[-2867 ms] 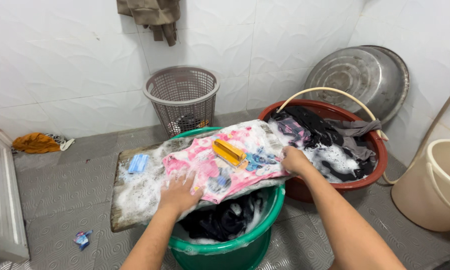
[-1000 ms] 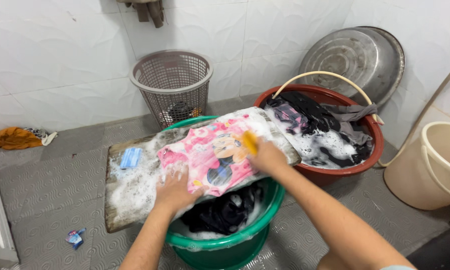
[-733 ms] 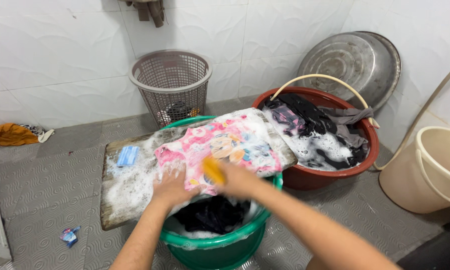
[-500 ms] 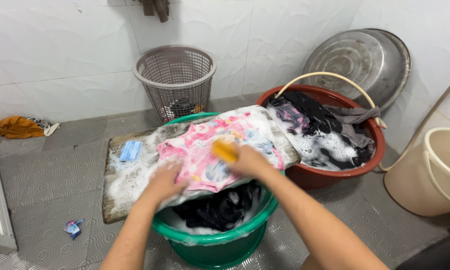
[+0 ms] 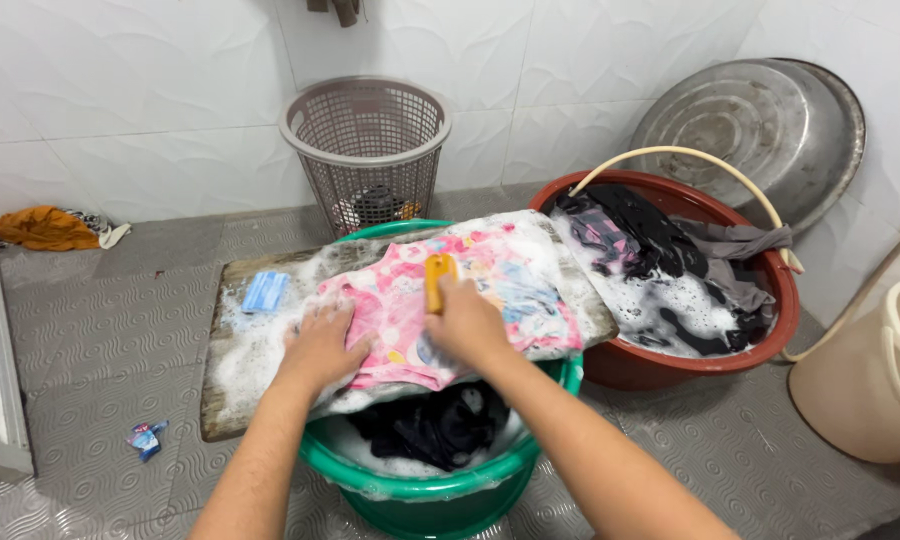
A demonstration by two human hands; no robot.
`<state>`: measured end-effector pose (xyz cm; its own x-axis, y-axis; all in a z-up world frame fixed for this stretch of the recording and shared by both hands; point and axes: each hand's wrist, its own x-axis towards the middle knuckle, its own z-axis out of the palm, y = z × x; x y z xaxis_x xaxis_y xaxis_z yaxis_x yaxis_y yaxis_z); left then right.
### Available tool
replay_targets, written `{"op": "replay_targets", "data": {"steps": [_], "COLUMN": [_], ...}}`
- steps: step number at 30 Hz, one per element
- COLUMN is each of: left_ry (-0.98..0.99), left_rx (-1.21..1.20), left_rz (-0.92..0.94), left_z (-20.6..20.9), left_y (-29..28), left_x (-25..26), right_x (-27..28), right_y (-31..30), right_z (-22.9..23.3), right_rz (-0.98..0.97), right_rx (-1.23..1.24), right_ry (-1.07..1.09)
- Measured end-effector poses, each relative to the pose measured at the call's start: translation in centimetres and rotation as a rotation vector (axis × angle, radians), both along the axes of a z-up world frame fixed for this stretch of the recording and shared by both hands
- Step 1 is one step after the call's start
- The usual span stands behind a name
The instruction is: The person scrubs a pink shirt and other garments on a wooden board using a brush and soapy water in a bucket, then rinses them.
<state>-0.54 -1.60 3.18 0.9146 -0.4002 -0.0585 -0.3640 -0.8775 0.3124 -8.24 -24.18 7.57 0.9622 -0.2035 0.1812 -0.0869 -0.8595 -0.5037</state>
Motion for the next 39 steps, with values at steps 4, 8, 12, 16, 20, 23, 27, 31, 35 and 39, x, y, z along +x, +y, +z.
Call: {"op": "replay_targets", "data": {"steps": [4, 8, 12, 16, 20, 23, 27, 31, 35, 39], "left_ry": [-0.046, -0.057, -0.051, -0.040, -0.037, -0.027, -0.121, -0.237, -0.281, -0.326], "left_rx": [-0.014, -0.022, -0.045, -0.028, -0.055, -0.092, -0.049, -0.031, -0.058, -0.030], "left_rz": [-0.018, -0.016, -0.018, -0.005, 0.011, 0.009, 0.034, 0.057, 0.071, 0.106], "left_z": [-0.5, -0.6, -0.4, 0.0, 0.4, 1.1, 2.3, 4.0, 5.0, 5.2], "left_y": [0.3, 0.4, 0.3, 0.0, 0.1, 0.5, 2.0, 4.3, 7.0, 9.6], "left_x": [0.0, -0.2, -0.3, -0.5, -1.2, -1.8, -4.0, -5.7, -6.4, -6.5], "right_x": [1.9, 2.6, 2.0, 0.7, 0.5, 0.9, 0.8, 0.3, -1.3, -2.6], "right_y": [-3.5, -6.0, -4.7, -2.5, -1.9, -2.0, -1.9, -1.8, -1.0, 0.2], "right_z": [-0.9, -2.8, -3.0, -1.4, 0.6, 1.0, -0.1, -0.7, -0.2, 0.2], "right_rz": [-0.190, -0.126, -0.081, -0.059, -0.082, -0.097, -0.161, -0.112, 0.026, 0.140], "right_rx": [0.046, -0.022, -0.047, -0.056, -0.102, -0.120, -0.065, -0.086, -0.107, -0.086], "right_ry": [-0.068, -0.073, -0.114, -0.153, 0.000, 0.049, 0.011, -0.086, -0.121, -0.198]}}
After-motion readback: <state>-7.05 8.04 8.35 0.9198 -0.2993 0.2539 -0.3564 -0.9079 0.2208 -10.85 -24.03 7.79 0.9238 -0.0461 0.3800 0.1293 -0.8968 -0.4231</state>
